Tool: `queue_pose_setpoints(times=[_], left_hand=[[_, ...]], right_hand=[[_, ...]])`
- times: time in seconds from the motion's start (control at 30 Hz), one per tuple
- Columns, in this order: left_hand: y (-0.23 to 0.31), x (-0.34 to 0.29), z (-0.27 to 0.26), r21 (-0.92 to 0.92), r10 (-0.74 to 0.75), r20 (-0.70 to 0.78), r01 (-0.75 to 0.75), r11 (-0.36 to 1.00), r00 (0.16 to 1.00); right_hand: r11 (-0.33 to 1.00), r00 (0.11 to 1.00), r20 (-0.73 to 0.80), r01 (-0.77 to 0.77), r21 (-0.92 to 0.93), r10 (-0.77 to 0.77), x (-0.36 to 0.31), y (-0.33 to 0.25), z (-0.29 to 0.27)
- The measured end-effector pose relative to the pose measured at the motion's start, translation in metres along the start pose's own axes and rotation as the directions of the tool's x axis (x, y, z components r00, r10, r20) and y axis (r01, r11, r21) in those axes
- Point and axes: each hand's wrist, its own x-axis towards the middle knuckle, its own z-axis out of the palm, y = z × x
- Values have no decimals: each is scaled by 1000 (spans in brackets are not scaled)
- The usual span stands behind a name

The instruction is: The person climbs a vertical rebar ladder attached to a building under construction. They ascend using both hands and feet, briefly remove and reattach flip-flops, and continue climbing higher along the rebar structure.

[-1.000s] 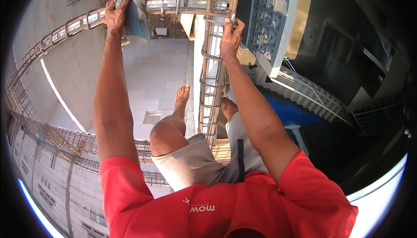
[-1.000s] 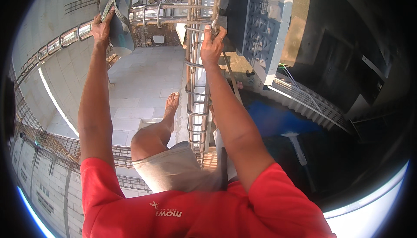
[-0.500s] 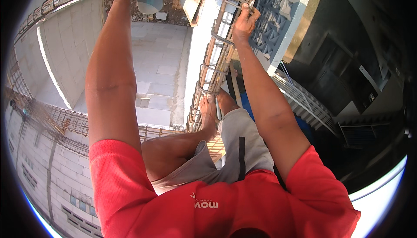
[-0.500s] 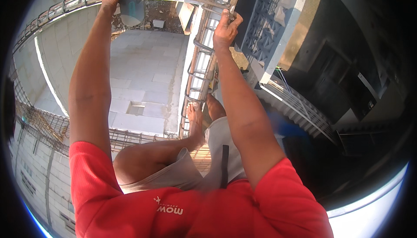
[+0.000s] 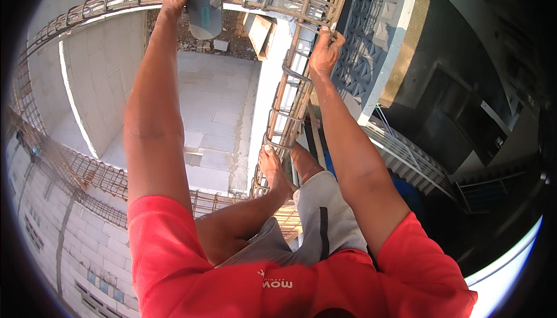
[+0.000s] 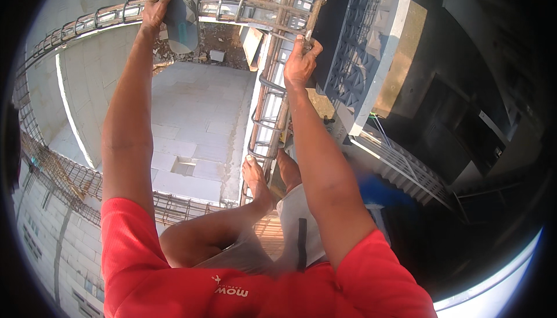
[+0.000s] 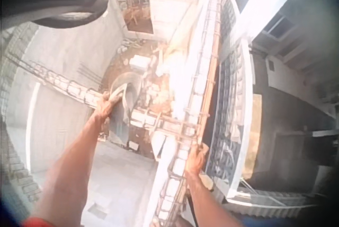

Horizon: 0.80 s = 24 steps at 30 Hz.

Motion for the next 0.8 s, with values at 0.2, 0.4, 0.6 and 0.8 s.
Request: queue_pose_setpoints(times=[0.2, 0.4, 0.6, 0.8], left_hand=[[40, -49, -4, 46, 369, 84, -374, 926, 926], [4, -219, 19, -489, -31, 255, 157, 858, 966], [-58, -364, 145, -403, 6, 511, 233, 885, 860], [-75, -394, 161, -256, 67, 467, 62, 965, 882]], right_hand=[[999, 999, 14, 43, 26, -44, -3, -7, -17], [998, 993, 112, 29, -51, -23, 2, 5, 0], [998, 997, 64, 46, 39, -48, 12, 18, -12], [985, 987, 128, 74, 157, -95, 5, 14, -11]])
